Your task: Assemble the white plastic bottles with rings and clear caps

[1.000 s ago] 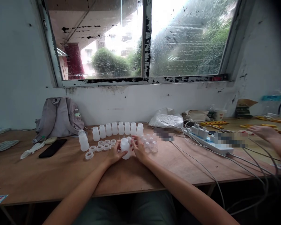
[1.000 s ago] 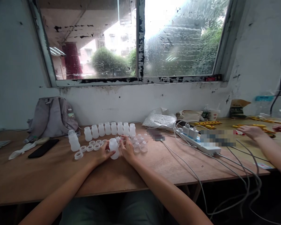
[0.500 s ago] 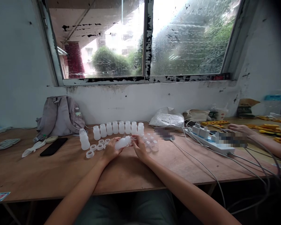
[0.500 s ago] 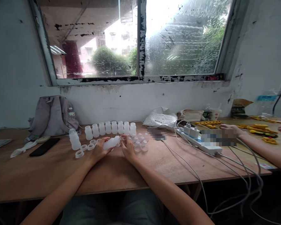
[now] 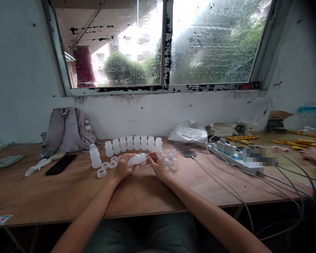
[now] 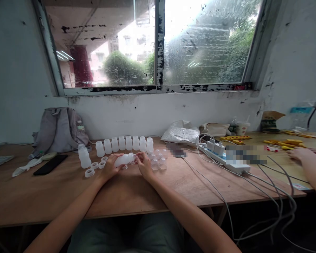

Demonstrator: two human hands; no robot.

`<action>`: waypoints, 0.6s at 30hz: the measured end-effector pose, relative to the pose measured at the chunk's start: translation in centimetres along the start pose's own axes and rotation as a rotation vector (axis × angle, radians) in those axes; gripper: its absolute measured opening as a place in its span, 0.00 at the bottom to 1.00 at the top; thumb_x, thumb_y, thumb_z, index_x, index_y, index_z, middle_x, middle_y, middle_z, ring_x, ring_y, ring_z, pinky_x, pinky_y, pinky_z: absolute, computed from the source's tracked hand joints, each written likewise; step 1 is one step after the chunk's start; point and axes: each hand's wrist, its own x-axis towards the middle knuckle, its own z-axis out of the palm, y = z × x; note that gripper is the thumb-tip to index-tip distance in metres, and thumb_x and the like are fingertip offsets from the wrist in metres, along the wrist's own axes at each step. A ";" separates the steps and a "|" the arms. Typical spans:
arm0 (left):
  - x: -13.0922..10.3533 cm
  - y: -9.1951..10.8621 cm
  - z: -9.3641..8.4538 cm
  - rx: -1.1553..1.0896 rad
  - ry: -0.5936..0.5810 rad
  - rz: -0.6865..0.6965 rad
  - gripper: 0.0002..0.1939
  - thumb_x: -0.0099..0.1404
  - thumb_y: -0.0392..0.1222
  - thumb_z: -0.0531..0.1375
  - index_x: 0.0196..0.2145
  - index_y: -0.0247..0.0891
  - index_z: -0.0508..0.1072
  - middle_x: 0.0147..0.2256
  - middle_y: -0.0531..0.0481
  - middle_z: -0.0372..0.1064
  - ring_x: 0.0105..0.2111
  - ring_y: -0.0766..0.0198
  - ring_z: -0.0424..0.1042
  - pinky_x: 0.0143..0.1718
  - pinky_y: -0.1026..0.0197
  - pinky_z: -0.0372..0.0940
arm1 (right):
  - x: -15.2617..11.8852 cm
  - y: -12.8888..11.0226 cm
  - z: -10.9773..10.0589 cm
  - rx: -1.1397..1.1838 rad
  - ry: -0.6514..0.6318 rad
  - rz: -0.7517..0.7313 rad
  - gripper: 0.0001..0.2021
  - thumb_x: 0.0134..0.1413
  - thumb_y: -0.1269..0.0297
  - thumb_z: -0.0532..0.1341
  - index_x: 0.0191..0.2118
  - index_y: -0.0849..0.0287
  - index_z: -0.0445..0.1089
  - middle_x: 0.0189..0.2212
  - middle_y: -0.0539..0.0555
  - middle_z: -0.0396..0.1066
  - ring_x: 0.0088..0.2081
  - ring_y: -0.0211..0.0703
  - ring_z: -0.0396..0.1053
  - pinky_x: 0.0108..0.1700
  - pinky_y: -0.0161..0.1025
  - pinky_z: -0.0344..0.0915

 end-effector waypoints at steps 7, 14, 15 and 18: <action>0.0 -0.3 0.1 0.057 0.001 0.002 0.21 0.54 0.42 0.59 0.46 0.42 0.62 0.43 0.48 0.65 0.44 0.57 0.63 0.46 0.54 0.56 | 0.0 -0.2 0.0 0.017 0.012 0.034 0.11 0.46 0.55 0.57 0.31 0.58 0.61 0.24 0.50 0.67 0.27 0.40 0.68 0.28 0.38 0.68; 0.1 -0.1 -0.1 0.075 0.013 0.005 0.21 0.54 0.42 0.59 0.46 0.41 0.63 0.42 0.48 0.66 0.43 0.57 0.63 0.46 0.55 0.55 | 0.1 -0.3 0.1 0.027 0.026 0.088 0.14 0.43 0.52 0.58 0.29 0.58 0.62 0.24 0.51 0.68 0.25 0.40 0.69 0.27 0.38 0.67; 0.1 -0.1 -0.1 0.075 0.012 0.005 0.20 0.54 0.42 0.59 0.46 0.41 0.63 0.42 0.48 0.66 0.43 0.58 0.63 0.46 0.55 0.55 | 0.1 -0.3 0.0 0.020 0.029 0.087 0.14 0.43 0.51 0.58 0.28 0.59 0.62 0.24 0.51 0.68 0.24 0.40 0.68 0.26 0.37 0.67; 0.0 -0.1 -0.2 0.078 0.008 0.007 0.20 0.54 0.42 0.59 0.46 0.41 0.63 0.42 0.49 0.66 0.43 0.58 0.63 0.46 0.55 0.55 | 0.0 -0.4 0.0 -0.030 0.030 0.079 0.16 0.44 0.49 0.57 0.27 0.59 0.62 0.23 0.51 0.68 0.21 0.37 0.66 0.22 0.35 0.63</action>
